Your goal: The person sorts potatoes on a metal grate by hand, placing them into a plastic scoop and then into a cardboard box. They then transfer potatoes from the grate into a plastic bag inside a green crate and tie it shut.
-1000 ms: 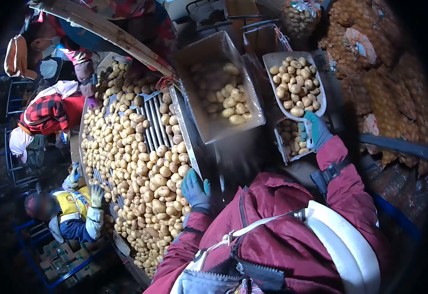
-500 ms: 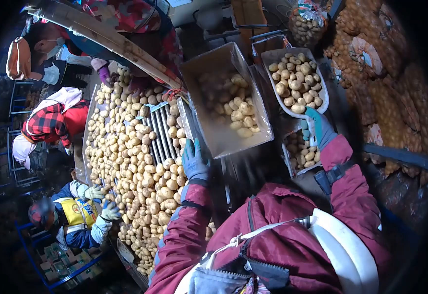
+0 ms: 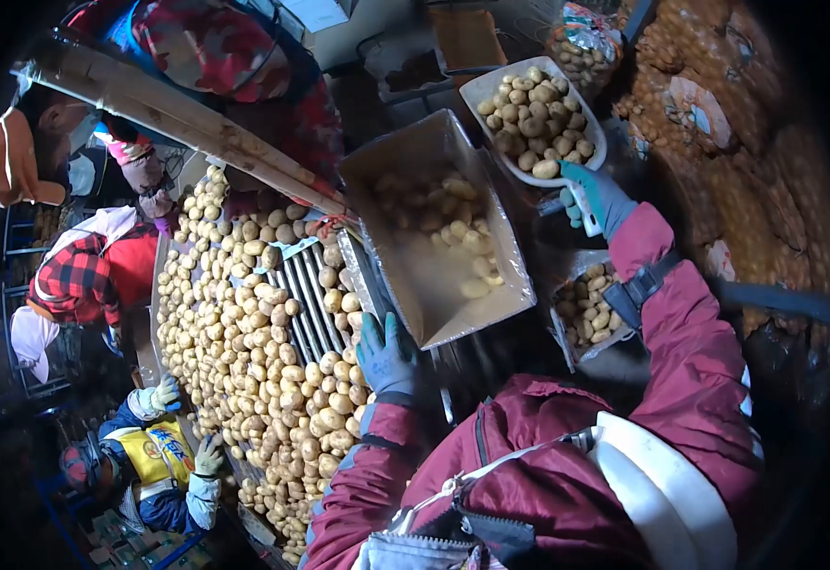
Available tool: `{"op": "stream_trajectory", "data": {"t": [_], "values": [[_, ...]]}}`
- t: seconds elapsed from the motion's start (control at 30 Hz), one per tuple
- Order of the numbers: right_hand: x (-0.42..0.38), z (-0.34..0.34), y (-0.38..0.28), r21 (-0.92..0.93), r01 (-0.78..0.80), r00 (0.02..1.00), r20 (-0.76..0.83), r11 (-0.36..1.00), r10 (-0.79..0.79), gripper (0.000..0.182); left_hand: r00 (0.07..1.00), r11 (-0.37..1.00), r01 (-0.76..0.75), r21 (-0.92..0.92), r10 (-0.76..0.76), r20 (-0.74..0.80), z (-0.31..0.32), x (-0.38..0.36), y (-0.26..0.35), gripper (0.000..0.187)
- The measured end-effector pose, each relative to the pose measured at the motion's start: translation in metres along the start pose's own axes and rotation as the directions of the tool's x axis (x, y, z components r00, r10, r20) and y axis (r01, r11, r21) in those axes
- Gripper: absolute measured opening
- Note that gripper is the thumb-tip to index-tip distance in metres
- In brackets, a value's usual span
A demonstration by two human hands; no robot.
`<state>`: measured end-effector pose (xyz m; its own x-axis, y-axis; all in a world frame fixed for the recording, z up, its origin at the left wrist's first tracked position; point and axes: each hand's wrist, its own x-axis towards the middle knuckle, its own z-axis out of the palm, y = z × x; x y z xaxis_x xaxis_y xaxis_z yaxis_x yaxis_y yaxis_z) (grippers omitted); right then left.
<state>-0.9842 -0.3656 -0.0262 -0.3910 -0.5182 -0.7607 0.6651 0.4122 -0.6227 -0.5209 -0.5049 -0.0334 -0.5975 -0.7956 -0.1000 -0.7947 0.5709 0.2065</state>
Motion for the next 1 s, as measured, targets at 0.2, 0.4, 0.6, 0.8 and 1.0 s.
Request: {"op": "stream_trajectory", "data": {"t": [0.2, 0.4, 0.6, 0.8, 1.0], "values": [[0.075, 0.060, -0.092, -0.373, 0.100, 0.960, -0.208, 0.922, -0.188, 0.046, 0.998, 0.999, 0.044, -0.004, -0.043, 0.035, 0.004, 0.000, -0.004, 0.067], [0.193, 0.125, -0.178, -0.404, 0.195, 0.970, -0.052, 0.894, -0.236, 0.045, 0.997, 0.999, 0.050, -0.017, -0.049, 0.058, 0.010, 0.001, -0.010, 0.062], [0.267, 0.158, -0.196, -0.946, 0.192, 0.835, 0.298, -0.263, -0.462, 0.025, 0.994, 0.998, 0.038, -0.055, -0.032, 0.101, 0.001, 0.000, -0.012, 0.065], [0.228, 0.146, -0.186, -0.945, 0.265, 0.763, 0.326, -0.191, -0.558, 0.023, 0.994, 0.995, 0.049, -0.084, -0.040, 0.106, 0.000, -0.001, -0.011, 0.069], [0.195, 0.023, -0.166, -0.848, 0.374, 0.840, 0.139, 0.374, -0.525, 0.027, 0.994, 0.983, 0.067, -0.171, -0.051, 0.099, 0.011, -0.004, -0.017, 0.063]]}}
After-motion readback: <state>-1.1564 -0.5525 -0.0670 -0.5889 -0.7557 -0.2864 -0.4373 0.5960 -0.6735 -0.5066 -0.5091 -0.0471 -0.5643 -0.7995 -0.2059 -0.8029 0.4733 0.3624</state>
